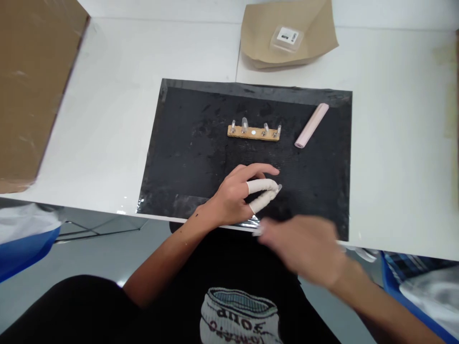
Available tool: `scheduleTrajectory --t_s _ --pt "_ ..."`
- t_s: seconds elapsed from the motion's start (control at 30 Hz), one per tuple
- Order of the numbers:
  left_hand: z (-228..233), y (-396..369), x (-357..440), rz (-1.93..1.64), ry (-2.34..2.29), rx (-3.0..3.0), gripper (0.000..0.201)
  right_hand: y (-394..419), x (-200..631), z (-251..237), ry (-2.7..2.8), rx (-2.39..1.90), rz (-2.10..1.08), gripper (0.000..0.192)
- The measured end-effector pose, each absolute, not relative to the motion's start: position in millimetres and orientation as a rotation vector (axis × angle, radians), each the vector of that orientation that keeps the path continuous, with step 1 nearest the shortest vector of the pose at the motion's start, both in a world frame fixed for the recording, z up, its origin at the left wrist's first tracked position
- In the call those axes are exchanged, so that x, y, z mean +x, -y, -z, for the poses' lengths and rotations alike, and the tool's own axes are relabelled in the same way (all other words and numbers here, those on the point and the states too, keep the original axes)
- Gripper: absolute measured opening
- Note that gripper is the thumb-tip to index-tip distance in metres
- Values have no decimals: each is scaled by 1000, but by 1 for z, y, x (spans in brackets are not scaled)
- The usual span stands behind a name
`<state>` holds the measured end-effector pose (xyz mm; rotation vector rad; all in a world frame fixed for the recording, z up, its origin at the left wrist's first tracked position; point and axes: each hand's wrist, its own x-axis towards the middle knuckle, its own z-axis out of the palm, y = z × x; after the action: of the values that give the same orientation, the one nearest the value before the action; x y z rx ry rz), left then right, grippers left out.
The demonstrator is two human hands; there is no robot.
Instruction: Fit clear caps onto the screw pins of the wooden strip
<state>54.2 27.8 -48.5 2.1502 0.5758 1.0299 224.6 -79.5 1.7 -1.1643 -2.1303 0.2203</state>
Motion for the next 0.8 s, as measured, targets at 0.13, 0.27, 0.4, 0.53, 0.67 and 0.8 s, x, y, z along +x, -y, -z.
scheduleTrajectory --t_s 0.13,0.27,0.4,0.53,0.67,0.8 --pt "47 -29 54 -1022 -564 2162 8 74 224 -3 2111 -1156 -193 31" --pt "48 -29 54 -1015 -556 2144 8 76 225 -5 2133 -1196 -236 36" --pt "49 -29 54 -1006 -558 2158 9 77 227 -3 2192 -1206 -245 39" --pt "48 -29 55 -1001 -567 2144 8 76 228 0 2198 -1112 -199 23" --pt "47 -29 55 -1001 -563 2154 8 79 229 4 2101 -1235 -165 19" --pt "48 -29 55 -1004 -567 2128 7 83 228 4 2152 -1169 -254 15"
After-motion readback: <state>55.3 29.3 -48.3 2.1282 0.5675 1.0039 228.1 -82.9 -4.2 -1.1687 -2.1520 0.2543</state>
